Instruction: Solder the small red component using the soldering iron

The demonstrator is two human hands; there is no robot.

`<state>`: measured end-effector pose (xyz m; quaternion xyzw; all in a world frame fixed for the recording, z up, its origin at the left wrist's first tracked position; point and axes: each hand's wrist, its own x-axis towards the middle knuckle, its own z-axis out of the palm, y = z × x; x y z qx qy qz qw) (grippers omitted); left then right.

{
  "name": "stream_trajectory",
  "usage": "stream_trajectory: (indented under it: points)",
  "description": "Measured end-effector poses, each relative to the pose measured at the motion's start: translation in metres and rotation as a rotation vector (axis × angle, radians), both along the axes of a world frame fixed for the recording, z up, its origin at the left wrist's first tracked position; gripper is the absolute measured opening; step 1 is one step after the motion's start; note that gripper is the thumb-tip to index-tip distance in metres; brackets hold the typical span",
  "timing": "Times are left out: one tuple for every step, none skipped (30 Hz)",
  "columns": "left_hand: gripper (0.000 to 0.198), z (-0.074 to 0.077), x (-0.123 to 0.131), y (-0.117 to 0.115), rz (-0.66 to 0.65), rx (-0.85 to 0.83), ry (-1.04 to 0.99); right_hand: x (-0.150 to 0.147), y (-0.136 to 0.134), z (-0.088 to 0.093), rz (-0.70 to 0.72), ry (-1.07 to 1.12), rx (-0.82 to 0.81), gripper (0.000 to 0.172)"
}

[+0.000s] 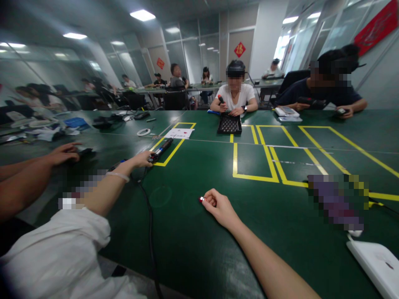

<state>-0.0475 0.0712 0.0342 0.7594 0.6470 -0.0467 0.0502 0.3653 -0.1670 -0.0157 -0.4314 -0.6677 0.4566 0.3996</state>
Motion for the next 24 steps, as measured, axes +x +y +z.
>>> stream_trajectory:
  points:
    - [0.077, 0.000, 0.000, 0.000, -0.001, -0.003, -0.003, 0.000, 0.000, 0.000, 0.002, -0.001, 0.003, 0.019]
    - [0.077, 0.001, 0.000, 0.000, -0.001, -0.010, -0.004, 0.000, 0.000, -0.001, 0.005, -0.002, 0.005, 0.019]
    - [0.076, 0.002, 0.001, 0.000, 0.001, -0.018, -0.005, 0.000, 0.001, -0.001, 0.006, -0.004, 0.005, 0.019]
    - [0.075, 0.003, 0.002, 0.000, 0.004, -0.026, -0.003, 0.000, 0.001, -0.001, 0.007, -0.006, 0.003, 0.019]
    - [0.074, 0.005, 0.004, -0.001, 0.007, -0.030, -0.001, 0.000, 0.001, -0.001, 0.007, -0.007, 0.001, 0.019]
    - [0.072, 0.006, 0.007, -0.003, 0.010, -0.030, 0.001, -0.001, 0.000, 0.000, 0.006, -0.010, 0.001, 0.019]
    - [0.071, 0.006, 0.010, -0.005, 0.012, -0.026, 0.002, -0.001, 0.000, 0.000, 0.006, -0.010, 0.002, 0.019]
    - [0.070, 0.006, 0.015, -0.008, 0.013, -0.019, 0.002, -0.001, 0.000, 0.000, 0.005, -0.010, 0.006, 0.019]
    - [0.068, 0.006, 0.020, -0.012, 0.015, -0.010, 0.002, -0.001, 0.000, 0.000, 0.005, -0.010, 0.009, 0.019]
    - [0.067, 0.005, 0.026, -0.016, 0.018, 0.000, 0.002, -0.001, 0.000, 0.000, 0.004, -0.011, 0.012, 0.019]
    - [0.066, 0.004, 0.033, -0.022, 0.021, 0.010, 0.003, -0.001, 0.000, 0.001, 0.004, -0.013, 0.015, 0.019]
    - [0.065, 0.002, 0.040, -0.028, 0.025, 0.021, 0.005, -0.001, 0.000, 0.001, 0.002, -0.015, 0.016, 0.019]
    - [0.065, 0.000, 0.048, -0.035, 0.027, 0.030, 0.006, -0.001, 0.000, 0.001, -0.001, -0.017, 0.017, 0.019]
    - [0.065, -0.001, 0.055, -0.043, 0.026, 0.039, 0.006, -0.002, 0.000, 0.001, -0.004, -0.021, 0.017, 0.019]
    - [0.065, -0.003, 0.063, -0.052, 0.023, 0.047, 0.005, -0.002, 0.000, 0.001, -0.007, -0.023, 0.018, 0.020]
    - [0.066, -0.004, 0.072, -0.061, 0.017, 0.055, 0.005, -0.002, 0.000, 0.001, -0.010, -0.024, 0.017, 0.020]
    - [0.066, -0.005, 0.081, -0.071, 0.004, 0.061, 0.003, -0.002, 0.000, 0.000, -0.013, -0.025, 0.016, 0.019]
    - [0.066, -0.006, 0.090, -0.081, -0.015, 0.070, -0.002, -0.002, 0.001, 0.000, -0.018, -0.027, 0.017, 0.019]
    - [0.066, -0.006, 0.100, -0.092, -0.040, 0.078, -0.012, -0.002, 0.001, 0.000, -0.024, -0.029, 0.019, 0.018]
    - [0.066, -0.006, 0.110, -0.103, -0.071, 0.086, -0.027, -0.003, 0.001, -0.001, -0.029, -0.033, 0.024, 0.018]
    - [0.066, -0.005, 0.121, -0.114, -0.105, 0.097, -0.045, -0.003, 0.001, -0.001, -0.034, -0.038, 0.031, 0.017]
    - [0.065, -0.005, 0.132, -0.125, -0.141, 0.106, -0.064, -0.003, 0.002, -0.002, -0.038, -0.045, 0.041, 0.017]
    - [0.064, -0.004, 0.142, -0.135, -0.172, 0.116, -0.081, -0.003, 0.002, -0.002, -0.043, -0.053, 0.054, 0.016]
    - [0.063, -0.003, 0.153, -0.146, -0.197, 0.124, -0.093, -0.003, 0.002, -0.003, -0.050, -0.063, 0.067, 0.015]
